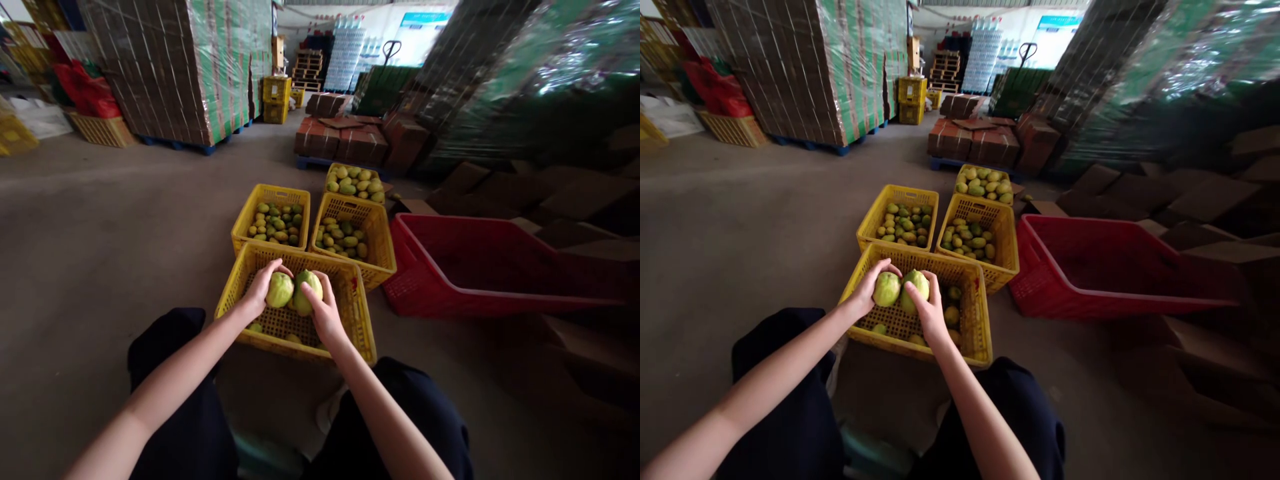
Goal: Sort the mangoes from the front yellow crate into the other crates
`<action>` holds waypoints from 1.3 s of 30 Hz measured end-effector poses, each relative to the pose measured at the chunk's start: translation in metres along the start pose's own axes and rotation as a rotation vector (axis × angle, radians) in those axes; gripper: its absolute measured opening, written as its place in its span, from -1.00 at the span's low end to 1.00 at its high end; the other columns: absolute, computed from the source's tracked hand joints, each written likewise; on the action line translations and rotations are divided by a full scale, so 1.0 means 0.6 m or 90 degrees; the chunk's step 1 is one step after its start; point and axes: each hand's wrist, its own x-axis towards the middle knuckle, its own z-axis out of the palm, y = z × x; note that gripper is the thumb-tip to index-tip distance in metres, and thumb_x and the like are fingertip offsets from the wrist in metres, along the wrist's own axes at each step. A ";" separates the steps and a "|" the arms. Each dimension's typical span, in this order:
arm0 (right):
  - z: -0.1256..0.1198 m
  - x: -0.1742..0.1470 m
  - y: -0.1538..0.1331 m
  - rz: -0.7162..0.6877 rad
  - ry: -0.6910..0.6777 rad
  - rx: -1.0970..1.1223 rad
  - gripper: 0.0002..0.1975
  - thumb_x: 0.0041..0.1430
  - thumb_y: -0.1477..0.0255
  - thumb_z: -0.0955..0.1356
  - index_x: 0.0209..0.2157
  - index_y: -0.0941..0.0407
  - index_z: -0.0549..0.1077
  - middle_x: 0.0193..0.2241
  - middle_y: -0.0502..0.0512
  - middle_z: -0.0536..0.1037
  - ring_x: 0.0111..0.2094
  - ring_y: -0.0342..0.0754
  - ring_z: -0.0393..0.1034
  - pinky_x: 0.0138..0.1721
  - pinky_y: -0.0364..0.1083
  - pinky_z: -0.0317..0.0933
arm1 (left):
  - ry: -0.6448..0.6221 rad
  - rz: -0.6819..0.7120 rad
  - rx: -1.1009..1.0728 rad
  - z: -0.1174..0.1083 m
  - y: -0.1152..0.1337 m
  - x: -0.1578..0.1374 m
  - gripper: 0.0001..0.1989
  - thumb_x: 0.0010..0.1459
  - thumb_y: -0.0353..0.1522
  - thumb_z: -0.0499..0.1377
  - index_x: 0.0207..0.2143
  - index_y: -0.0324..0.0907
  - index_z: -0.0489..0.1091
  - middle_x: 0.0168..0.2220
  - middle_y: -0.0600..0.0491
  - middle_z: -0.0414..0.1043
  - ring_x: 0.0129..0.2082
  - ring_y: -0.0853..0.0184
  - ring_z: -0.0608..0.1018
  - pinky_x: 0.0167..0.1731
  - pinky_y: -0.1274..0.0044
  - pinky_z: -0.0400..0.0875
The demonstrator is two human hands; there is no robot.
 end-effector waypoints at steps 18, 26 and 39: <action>0.010 0.019 0.014 0.076 0.067 0.135 -0.67 -0.11 0.27 0.49 -0.30 0.03 0.40 -0.41 -0.07 0.51 -0.39 -0.05 0.43 -0.43 -0.12 0.33 | 0.163 -0.187 -0.293 -0.014 0.013 0.016 -0.71 0.18 -0.13 0.14 -0.33 -0.20 0.39 -0.51 0.06 0.44 -0.52 0.34 0.51 -0.45 0.50 0.47; 0.003 0.028 0.012 0.203 0.046 0.248 -0.72 -0.11 0.25 0.46 -0.36 0.06 0.41 -0.50 -0.05 0.53 -0.56 -0.10 0.41 -0.66 -0.16 0.25 | 0.164 -0.205 -0.436 -0.019 0.033 0.011 -0.64 0.25 -0.20 -0.06 -0.19 -0.23 0.41 -0.49 -0.01 0.47 -0.48 0.25 0.55 -0.43 0.38 0.53; 0.002 0.026 0.007 0.383 0.148 0.227 -0.78 0.08 0.21 0.35 -0.42 0.08 0.44 -0.63 -0.02 0.52 -0.63 -0.07 0.41 -0.64 -0.12 0.30 | 0.154 -0.222 -0.371 -0.014 0.032 0.001 -0.75 0.21 -0.21 0.06 -0.34 -0.20 0.38 -0.46 0.01 0.47 -0.43 0.27 0.55 -0.37 0.37 0.54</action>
